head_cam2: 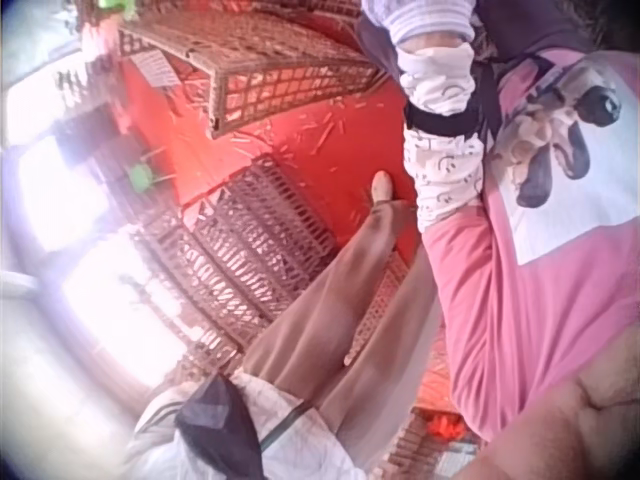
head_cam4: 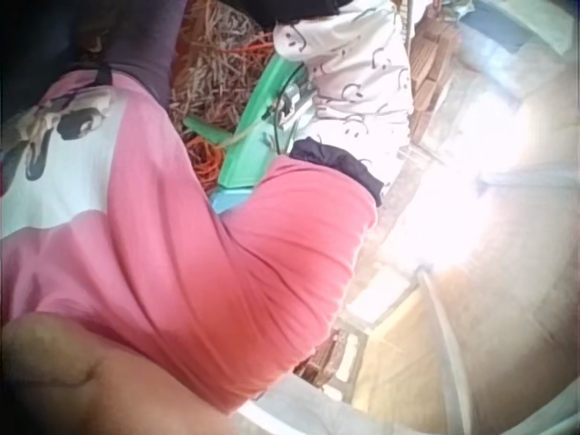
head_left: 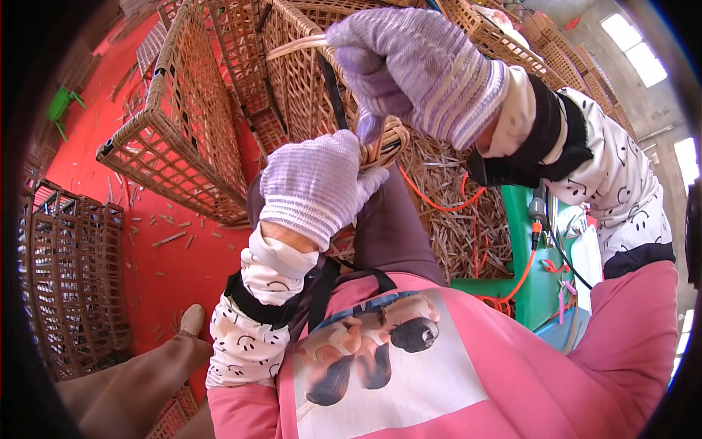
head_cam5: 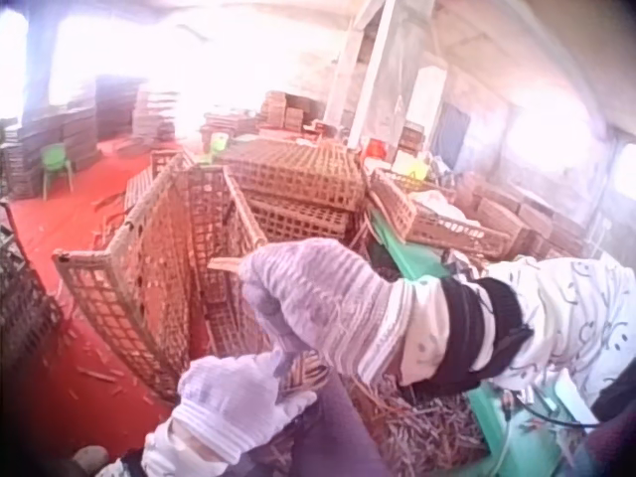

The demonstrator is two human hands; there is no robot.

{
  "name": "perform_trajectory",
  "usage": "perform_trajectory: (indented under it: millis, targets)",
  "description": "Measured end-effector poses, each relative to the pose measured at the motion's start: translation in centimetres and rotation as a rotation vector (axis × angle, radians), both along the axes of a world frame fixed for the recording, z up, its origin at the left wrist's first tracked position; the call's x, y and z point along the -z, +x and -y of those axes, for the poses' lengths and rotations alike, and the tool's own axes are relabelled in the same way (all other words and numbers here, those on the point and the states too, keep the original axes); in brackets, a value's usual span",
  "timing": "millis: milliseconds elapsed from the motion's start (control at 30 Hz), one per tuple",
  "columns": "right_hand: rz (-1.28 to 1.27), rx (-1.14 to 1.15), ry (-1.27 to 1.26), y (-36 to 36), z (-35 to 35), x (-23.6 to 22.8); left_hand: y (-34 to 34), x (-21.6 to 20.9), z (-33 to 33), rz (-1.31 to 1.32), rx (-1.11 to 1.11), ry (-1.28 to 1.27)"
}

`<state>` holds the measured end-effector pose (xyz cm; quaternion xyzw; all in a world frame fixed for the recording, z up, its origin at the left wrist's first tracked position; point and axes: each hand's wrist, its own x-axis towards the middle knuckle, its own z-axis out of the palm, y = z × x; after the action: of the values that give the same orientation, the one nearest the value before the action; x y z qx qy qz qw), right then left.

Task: Assembling and finishing wicker basket structures using hands and a staple gun.

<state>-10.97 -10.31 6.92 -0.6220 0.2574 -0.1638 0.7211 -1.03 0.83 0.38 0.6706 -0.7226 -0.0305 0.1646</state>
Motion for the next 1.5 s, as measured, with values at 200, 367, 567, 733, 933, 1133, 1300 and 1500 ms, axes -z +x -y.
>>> perform_trajectory:
  millis: [200, 367, 567, 733, 933, 1133, 1300, 1500]
  targets:
    - [-0.141, 0.187, 0.068, 0.9, 2.5, 1.2, -0.9, 2.0, 1.5, 0.059, 0.041, -0.099]
    - [-0.139, 0.274, 0.047, 4.0, 3.8, 3.3, -0.8, 1.9, 0.9, -0.256, 0.058, -0.281]
    - [-0.407, -0.279, -0.393, 4.7, 10.2, 10.2, -1.4, 1.5, 2.3, -0.249, 0.161, -0.204]
    - [-0.672, -0.118, -0.384, 4.8, 6.8, 7.3, -1.2, 0.7, 2.8, -0.173, 0.191, -0.059]
    - [-0.194, 0.348, -1.446, -2.1, 5.6, 1.9, -0.6, 0.1, 3.4, -0.664, 0.331, 0.165]
    - [-0.043, 0.441, -0.811, -11.7, -3.8, 10.3, 1.7, -0.1, 4.4, -0.711, 0.384, 0.350]
    - [0.014, 0.386, -0.363, -11.2, -7.1, 12.8, 1.2, -0.2, 5.6, -0.628, 0.368, 0.404]
    - [-0.140, 0.211, -0.514, -7.9, -5.8, 13.6, 1.2, -0.5, 5.4, -0.556, 0.304, 0.439]
